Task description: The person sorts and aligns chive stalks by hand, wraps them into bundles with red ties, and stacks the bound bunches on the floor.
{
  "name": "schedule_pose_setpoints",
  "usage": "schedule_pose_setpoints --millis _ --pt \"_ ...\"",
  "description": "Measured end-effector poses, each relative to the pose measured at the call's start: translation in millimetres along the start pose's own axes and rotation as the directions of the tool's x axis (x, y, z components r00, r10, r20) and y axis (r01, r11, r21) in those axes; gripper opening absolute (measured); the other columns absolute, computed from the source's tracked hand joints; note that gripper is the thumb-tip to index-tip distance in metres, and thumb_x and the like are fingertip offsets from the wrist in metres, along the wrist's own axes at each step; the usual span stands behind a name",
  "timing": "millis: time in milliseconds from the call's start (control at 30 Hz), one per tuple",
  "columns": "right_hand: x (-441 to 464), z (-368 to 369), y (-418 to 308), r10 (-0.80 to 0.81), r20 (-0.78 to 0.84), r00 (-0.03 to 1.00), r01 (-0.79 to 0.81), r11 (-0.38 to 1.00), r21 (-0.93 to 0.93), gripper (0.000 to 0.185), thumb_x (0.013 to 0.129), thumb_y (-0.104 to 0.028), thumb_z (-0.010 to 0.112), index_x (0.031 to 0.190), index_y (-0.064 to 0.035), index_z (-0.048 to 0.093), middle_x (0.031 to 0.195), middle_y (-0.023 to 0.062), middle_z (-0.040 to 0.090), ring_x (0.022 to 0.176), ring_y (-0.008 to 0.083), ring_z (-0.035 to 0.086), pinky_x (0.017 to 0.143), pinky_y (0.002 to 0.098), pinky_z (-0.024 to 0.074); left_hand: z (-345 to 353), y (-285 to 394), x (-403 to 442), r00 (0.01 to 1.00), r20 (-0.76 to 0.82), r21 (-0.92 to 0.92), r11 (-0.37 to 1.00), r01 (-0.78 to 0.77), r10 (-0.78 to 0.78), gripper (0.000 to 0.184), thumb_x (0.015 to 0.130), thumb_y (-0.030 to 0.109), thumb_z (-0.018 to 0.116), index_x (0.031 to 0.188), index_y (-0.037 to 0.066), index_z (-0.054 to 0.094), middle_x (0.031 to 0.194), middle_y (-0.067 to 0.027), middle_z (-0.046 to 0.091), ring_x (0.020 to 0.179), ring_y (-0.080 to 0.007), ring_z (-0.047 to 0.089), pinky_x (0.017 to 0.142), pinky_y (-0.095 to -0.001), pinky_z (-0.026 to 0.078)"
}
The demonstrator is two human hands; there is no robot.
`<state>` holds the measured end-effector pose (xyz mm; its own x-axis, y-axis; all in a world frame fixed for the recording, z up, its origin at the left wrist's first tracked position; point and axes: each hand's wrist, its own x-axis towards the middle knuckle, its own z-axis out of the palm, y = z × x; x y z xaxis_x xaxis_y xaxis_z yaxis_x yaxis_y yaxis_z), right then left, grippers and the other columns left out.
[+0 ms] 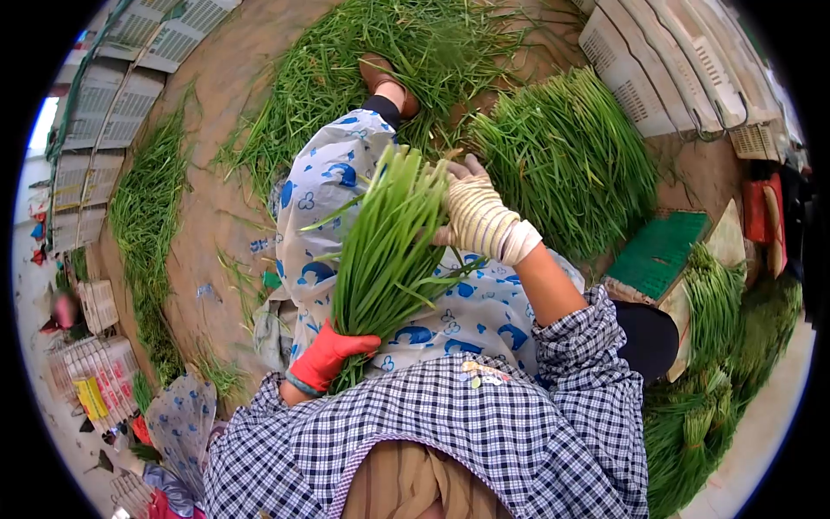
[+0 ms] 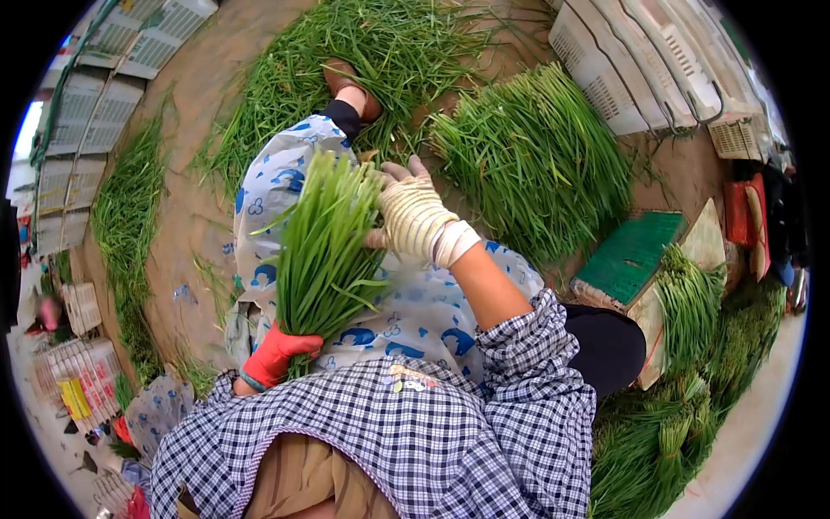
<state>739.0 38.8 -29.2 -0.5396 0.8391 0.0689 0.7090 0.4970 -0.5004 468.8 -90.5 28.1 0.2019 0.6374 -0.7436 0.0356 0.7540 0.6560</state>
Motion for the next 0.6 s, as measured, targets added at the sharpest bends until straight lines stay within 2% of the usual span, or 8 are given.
schedule_pose_setpoints --millis 133,200,267,300,333,433,533,600 --pt "-3 27 2 0.085 -0.023 0.996 -0.071 0.935 0.348 0.066 0.084 -0.051 0.063 0.131 -0.006 0.054 0.128 0.0153 0.058 0.124 0.0305 0.049 0.112 0.0455 0.0268 -20 -17 11 0.996 0.065 -0.016 0.998 0.066 -0.065 0.032 0.07 0.001 0.069 0.101 -0.002 0.061 0.066 -0.0056 0.059 0.054 -0.0144 0.054 0.05 -0.0276 0.042" --pt "-10 20 -3 0.366 0.109 0.924 -0.197 0.213 0.957 0.038 0.09 -0.032 0.064 0.117 -0.0055 0.065 0.117 0.0097 0.064 0.111 0.0238 0.057 0.098 0.0387 0.0422 -21 -15 14 0.996 0.073 -0.061 0.996 0.06 -0.055 0.032 0.07 -0.001 0.067 0.101 -0.004 0.061 0.064 -0.0063 0.059 0.051 -0.0147 0.052 0.049 -0.0275 0.041" --pt "-6 -24 -11 0.528 -0.098 0.844 -0.092 0.322 0.942 0.021 0.093 -0.023 0.062 0.099 -0.0043 0.069 0.104 0.0096 0.068 0.096 0.0184 0.06 0.089 0.034 0.0467 -25 -17 16 0.989 0.149 -0.098 0.994 0.041 -0.026 0.033 0.07 -0.002 0.065 0.104 -0.004 0.062 0.064 -0.0065 0.058 0.052 -0.0145 0.052 0.049 -0.0277 0.041" --pt "1 -10 18 0.487 -0.12 0.865 0.266 -0.243 0.933 0.02 0.091 -0.025 0.064 0.094 -0.006 0.069 0.104 0.0111 0.067 0.099 0.0213 0.061 0.093 0.0362 0.0464 -23 -16 14 0.989 0.143 -0.155 0.987 0.045 -0.023 0.037 0.071 -0.003 0.064 0.108 -0.005 0.061 0.064 -0.0067 0.058 0.052 -0.0141 0.052 0.048 -0.0281 0.041" --pt "5 -46 14 0.53 -0.14 0.836 0.341 -0.302 0.89 0.019 0.09 -0.025 0.064 0.091 -0.0064 0.068 0.105 0.0121 0.067 0.105 0.0248 0.06 0.098 0.0396 0.0454 -22 -16 14 0.991 0.131 -0.178 0.983 0.039 -0.015 0.037 0.071 -0.003 0.064 0.108 -0.005 0.061 0.064 -0.0067 0.058 0.052 -0.0141 0.052 0.048 -0.0281 0.041" --pt "47 -139 27 0.495 -0.432 0.754 0.446 0.097 0.89 0.041 0.086 -0.036 0.067 0.111 -0.0044 0.061 0.119 0.0147 0.061 0.111 0.0287 0.059 0.101 0.0445 0.0428 -24 -18 14 0.986 0.165 -0.187 0.981 0.058 -0.027 0.042 0.072 -0.004 0.065 0.113 -0.004 0.06 0.07 -0.0069 0.06 0.054 -0.0131 0.052 0.05 -0.0272 0.042" --pt "108 -180 22 0.681 -0.278 0.677 -0.37 0.642 0.672 0.057 0.09 -0.042 0.059 0.134 -0.0092 0.047 0.118 0.0137 0.06 0.11 0.025 0.06 0.081 0.0351 0.0539 -19 -19 10 0.997 0.082 -0.194 0.981 0.03 -0.015 0.044 0.071 -0.004 0.066 0.115 -0.002 0.06 0.076 -0.0063 0.061 0.057 -0.0127 0.053 0.053 -0.0262 0.044" --pt "117 -165 42 0.445 -0.564 0.696 -0.402 0.892 0.207 0.044 0.084 -0.037 0.067 0.115 -0.0073 0.057 0.12 0.0154 0.06 0.11 0.029 0.06 0.092 0.0416 0.0471 -19 -14 8 0.997 0.069 -0.173 0.984 0.036 -0.025 0.047 0.072 -0.002 0.07 0.118 0.0 0.059 0.08 -0.0055 0.063 0.06 -0.0128 0.055 0.055 -0.0259 0.045"
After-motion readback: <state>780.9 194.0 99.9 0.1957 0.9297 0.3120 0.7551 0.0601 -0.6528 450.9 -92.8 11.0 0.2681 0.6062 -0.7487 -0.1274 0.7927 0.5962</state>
